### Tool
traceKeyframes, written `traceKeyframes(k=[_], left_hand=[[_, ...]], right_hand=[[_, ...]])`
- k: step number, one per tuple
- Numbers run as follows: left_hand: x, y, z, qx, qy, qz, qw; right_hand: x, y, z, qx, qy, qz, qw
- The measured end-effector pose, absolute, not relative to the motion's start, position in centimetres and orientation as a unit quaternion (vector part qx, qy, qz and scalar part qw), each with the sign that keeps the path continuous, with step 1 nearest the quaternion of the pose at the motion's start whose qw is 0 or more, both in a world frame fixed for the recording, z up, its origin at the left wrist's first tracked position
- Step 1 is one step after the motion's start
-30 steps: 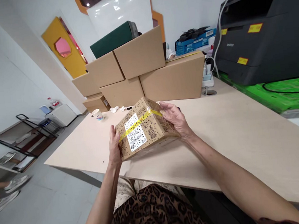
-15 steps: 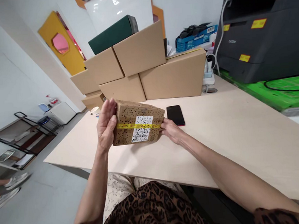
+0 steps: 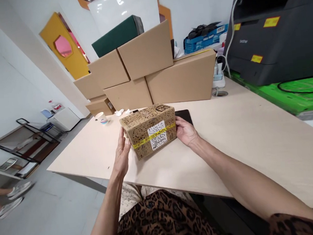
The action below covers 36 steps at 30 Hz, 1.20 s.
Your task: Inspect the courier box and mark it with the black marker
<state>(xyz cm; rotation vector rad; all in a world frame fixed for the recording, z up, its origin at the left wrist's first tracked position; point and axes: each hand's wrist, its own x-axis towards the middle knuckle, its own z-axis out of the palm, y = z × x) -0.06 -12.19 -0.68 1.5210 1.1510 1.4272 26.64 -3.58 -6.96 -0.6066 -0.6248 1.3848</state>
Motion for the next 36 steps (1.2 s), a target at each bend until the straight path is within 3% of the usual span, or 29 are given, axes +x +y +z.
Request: traceKeyframes(k=[5, 8, 13, 18, 30, 36], left_hand=[[-0.4, -12.5, -1.4, 0.511, 0.475, 0.509, 0.505], [-0.1, -12.6, -1.1, 0.467, 0.473, 0.532, 0.525], [0.2, -12.7, -0.7, 0.446, 0.413, 0.610, 0.509], [-1.5, -12.8, -1.2, 0.531, 0.366, 0.585, 0.492], [-2.1, -12.1, -3.7, 0.422, 0.508, 0.633, 0.404], [-2.1, -12.5, -2.8, 0.468, 0.464, 0.599, 0.454]], right_hand=[[27.6, -3.6, -6.4, -0.275, -0.260, 0.579, 0.722], [27.9, -4.2, -5.8, -0.275, -0.283, 0.582, 0.711], [27.7, -5.1, -4.9, -0.263, -0.295, 0.584, 0.709], [27.2, -5.4, -4.8, -0.258, -0.293, 0.586, 0.710], [25.0, -6.0, -5.3, -0.244, -0.339, 0.651, 0.634], [24.4, -6.4, -5.1, -0.307, -0.354, 0.641, 0.608]])
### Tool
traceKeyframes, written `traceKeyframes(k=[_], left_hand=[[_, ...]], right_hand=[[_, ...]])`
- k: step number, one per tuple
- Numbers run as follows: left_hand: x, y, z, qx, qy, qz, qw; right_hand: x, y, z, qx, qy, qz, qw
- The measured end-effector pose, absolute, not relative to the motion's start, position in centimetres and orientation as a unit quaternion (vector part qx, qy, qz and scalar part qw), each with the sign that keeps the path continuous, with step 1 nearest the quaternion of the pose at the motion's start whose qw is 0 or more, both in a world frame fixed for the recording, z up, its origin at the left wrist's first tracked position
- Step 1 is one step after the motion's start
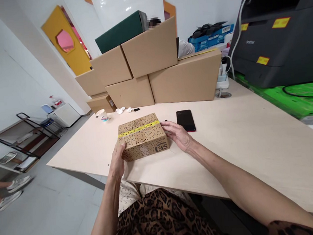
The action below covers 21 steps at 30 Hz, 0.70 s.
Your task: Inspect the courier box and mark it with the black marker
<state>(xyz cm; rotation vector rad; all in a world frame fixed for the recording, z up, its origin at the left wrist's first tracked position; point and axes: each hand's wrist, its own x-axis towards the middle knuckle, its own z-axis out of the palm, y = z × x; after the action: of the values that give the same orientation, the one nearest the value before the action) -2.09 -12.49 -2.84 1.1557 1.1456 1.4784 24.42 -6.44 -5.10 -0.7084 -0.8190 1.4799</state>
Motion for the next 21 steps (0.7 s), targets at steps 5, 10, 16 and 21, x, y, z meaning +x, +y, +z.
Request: traceKeyframes(k=[5, 10, 16, 21], left_hand=[[-3.1, -12.9, -2.9, 0.495, 0.427, 0.616, 0.439], [-3.4, -13.0, -3.4, 0.523, 0.402, 0.619, 0.427], [-4.0, -12.8, -4.8, 0.517, 0.341, 0.647, 0.445], [-4.5, -12.8, -4.7, 0.501, 0.352, 0.658, 0.437]], right_hand=[[24.3, -6.6, -4.7, -0.259, -0.354, 0.640, 0.631], [24.6, -6.4, -4.5, -0.256, -0.340, 0.641, 0.639], [25.3, -5.7, -5.3, -0.256, -0.337, 0.628, 0.653], [25.4, -5.4, -5.9, -0.259, -0.326, 0.637, 0.649]])
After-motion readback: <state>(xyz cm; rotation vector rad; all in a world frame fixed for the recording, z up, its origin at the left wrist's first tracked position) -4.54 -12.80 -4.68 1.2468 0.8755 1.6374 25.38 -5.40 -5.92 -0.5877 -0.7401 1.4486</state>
